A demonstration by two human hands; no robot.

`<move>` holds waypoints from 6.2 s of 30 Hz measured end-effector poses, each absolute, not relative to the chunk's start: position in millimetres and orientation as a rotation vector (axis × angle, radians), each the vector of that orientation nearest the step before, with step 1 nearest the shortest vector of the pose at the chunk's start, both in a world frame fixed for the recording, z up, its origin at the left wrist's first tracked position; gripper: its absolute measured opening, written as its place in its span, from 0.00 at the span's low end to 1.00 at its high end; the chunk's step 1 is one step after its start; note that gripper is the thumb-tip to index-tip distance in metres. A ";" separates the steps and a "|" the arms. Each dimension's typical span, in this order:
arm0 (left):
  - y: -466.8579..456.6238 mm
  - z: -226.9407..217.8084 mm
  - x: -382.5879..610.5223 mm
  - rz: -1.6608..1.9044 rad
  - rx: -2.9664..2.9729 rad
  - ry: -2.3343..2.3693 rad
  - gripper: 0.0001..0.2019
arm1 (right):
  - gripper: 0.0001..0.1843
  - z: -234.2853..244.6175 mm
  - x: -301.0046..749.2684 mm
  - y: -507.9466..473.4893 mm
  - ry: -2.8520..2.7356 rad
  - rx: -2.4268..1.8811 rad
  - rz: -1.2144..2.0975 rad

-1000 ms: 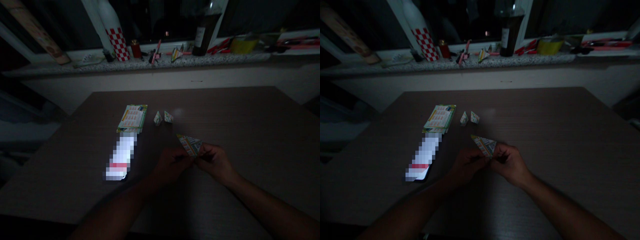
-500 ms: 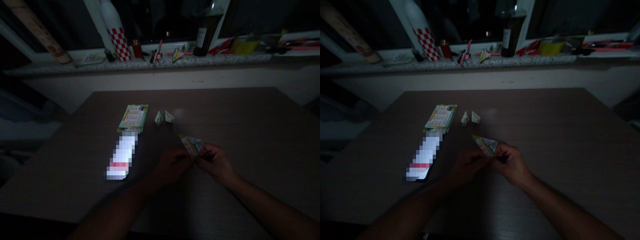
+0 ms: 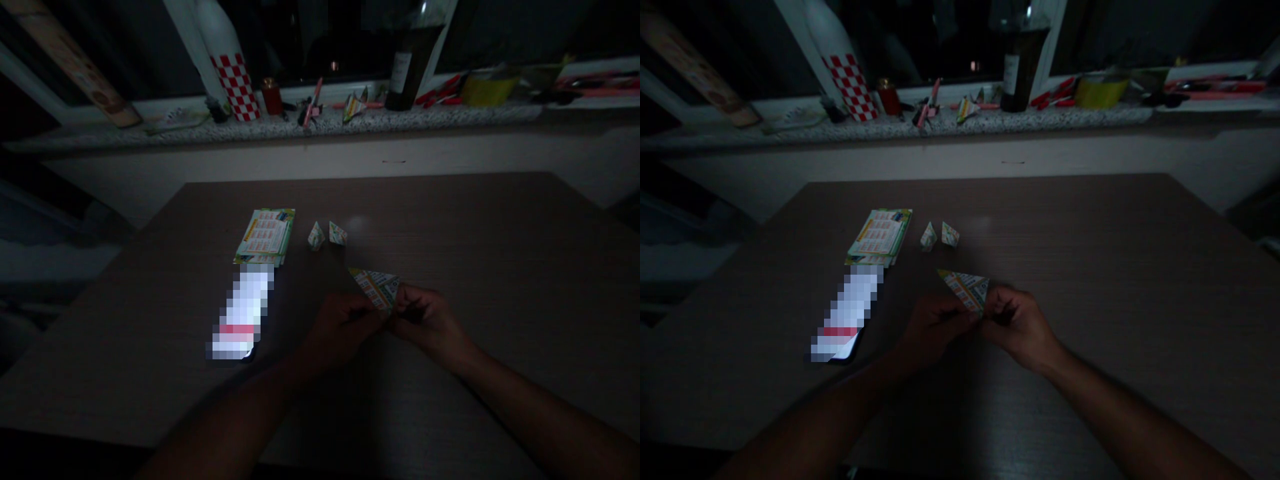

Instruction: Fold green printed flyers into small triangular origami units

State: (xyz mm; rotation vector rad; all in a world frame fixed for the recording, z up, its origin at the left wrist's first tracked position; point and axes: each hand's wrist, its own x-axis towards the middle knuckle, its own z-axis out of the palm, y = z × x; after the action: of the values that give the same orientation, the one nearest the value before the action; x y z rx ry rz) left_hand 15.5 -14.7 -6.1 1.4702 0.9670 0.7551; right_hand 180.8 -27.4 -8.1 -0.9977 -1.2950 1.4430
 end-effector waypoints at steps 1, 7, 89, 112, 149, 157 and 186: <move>-14.6 -5.7 15.5 0.749 1.473 0.964 0.13 | 0.07 -8.7 181.2 -26.9 -1.293 -0.991 1.461; -14.6 -2.7 16.5 0.740 1.427 0.997 0.12 | 0.09 -11.1 184.3 -23.8 -1.308 -0.933 1.561; -8.2 -1.0 5.3 0.912 2.038 1.016 0.14 | 0.17 -10.2 195.0 -22.5 -1.803 -1.473 0.721; -6.1 -4.7 13.7 0.758 1.191 0.836 0.11 | 0.07 -16.0 199.0 -22.9 -1.894 -1.140 0.727; -1.0 -4.2 16.1 0.990 1.086 1.153 0.13 | 0.16 -24.2 187.5 -25.4 -1.367 -1.016 1.289; -2.9 -18.6 13.5 0.894 1.237 0.943 0.15 | 0.11 -23.8 197.9 -18.4 -1.577 -1.144 0.800; -2.0 -10.2 4.1 0.994 1.616 1.099 0.06 | 0.10 -20.7 195.2 -18.7 -1.558 -1.220 0.782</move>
State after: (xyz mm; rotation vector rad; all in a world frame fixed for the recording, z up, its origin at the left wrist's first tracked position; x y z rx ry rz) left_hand 4.1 -2.0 -10.2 1.6164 1.0993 0.9935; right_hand 195.2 -18.7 -20.7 -1.2203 -1.5580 0.7821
